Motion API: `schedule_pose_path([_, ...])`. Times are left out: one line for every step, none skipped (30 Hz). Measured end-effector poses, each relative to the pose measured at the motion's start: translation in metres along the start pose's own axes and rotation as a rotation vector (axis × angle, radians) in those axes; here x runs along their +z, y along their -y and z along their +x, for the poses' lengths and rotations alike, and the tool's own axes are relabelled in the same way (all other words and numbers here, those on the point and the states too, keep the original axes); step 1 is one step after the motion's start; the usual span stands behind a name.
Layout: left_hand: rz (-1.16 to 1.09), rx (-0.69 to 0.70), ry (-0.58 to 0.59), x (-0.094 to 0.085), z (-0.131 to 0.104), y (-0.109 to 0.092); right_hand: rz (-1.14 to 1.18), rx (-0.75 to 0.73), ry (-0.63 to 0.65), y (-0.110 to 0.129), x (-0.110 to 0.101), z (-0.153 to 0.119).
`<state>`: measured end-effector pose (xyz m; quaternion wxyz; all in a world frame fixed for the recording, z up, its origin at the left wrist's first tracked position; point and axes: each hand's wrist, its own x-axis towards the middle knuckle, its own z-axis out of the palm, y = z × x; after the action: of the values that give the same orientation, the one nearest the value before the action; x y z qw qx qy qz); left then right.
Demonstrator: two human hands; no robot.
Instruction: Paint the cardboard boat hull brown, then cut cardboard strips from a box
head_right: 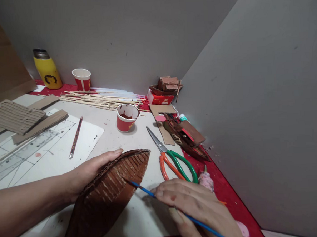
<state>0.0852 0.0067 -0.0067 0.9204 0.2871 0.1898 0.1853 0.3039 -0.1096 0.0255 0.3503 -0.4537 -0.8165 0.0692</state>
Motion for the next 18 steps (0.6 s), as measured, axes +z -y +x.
schedule_pose_path([-0.002,-0.002,0.001,0.0001,0.0001,-0.0001,-0.005,0.004,-0.005,0.0004,-0.0011,-0.0003])
schedule_pose_path([-0.004,-0.003,0.001,0.0001,0.0001,-0.0001,-0.012,0.008,-0.013,0.0010,-0.0020,-0.0006])
schedule_pose_path([-0.007,-0.002,-0.001,0.0000,0.0001,-0.0002,-0.020,0.009,-0.012,0.0016,-0.0026,-0.0007])
schedule_pose_path([-0.012,-0.006,-0.003,-0.0001,-0.0001,-0.0003,-0.029,0.011,-0.014,0.0025,-0.0030,-0.0008])
schedule_pose_path([-0.017,-0.013,-0.002,-0.0003,-0.0003,-0.0003,-0.039,0.016,-0.019,0.0034,-0.0031,-0.0007])
schedule_pose_path([-0.023,-0.021,0.000,-0.0005,-0.0004,-0.0003,-0.048,0.020,-0.020,0.0042,-0.0029,-0.0005])
schedule_pose_path([-0.029,-0.026,0.005,-0.0007,-0.0006,-0.0003,-0.056,0.028,-0.027,0.0049,-0.0025,-0.0002])
schedule_pose_path([-0.033,-0.027,0.007,-0.0008,-0.0007,-0.0002,-0.061,0.031,-0.031,0.0052,-0.0017,0.0002])
schedule_pose_path([-0.032,-0.025,0.006,-0.0008,-0.0008,-0.0002,-0.060,0.026,-0.026,0.0051,-0.0007,0.0007])
schedule_pose_path([-0.028,-0.025,0.004,-0.0007,-0.0008,-0.0002,-0.057,0.017,-0.017,0.0045,0.0005,0.0012])
schedule_pose_path([-0.021,-0.022,0.002,-0.0006,-0.0008,-0.0002,-0.050,0.002,-0.004,0.0034,0.0017,0.0016])
schedule_pose_path([-0.012,-0.019,0.001,-0.0004,-0.0008,-0.0003,-0.042,-0.012,0.007,0.0020,0.0030,0.0019])
schedule_pose_path([-0.003,-0.013,0.004,-0.0002,-0.0007,-0.0004,-0.035,-0.022,0.013,0.0004,0.0041,0.0020])
schedule_pose_path([0.004,-0.005,0.011,0.0000,-0.0007,-0.0005,-0.029,-0.024,0.016,-0.0010,0.0050,0.0020])
schedule_pose_path([0.009,0.005,0.018,0.0002,-0.0006,-0.0005,-0.025,-0.022,0.009,-0.0022,0.0055,0.0018])
schedule_pose_path([0.009,0.010,0.020,0.0003,-0.0005,-0.0006,-0.022,-0.023,0.008,-0.0030,0.0056,0.0014])
schedule_pose_path([0.006,0.008,0.018,0.0005,-0.0004,-0.0006,-0.021,-0.028,0.010,-0.0032,0.0051,0.0010])
schedule_pose_path([0.000,-0.001,0.014,0.0005,-0.0003,-0.0006,-0.024,-0.025,0.015,-0.0028,0.0043,0.0006])
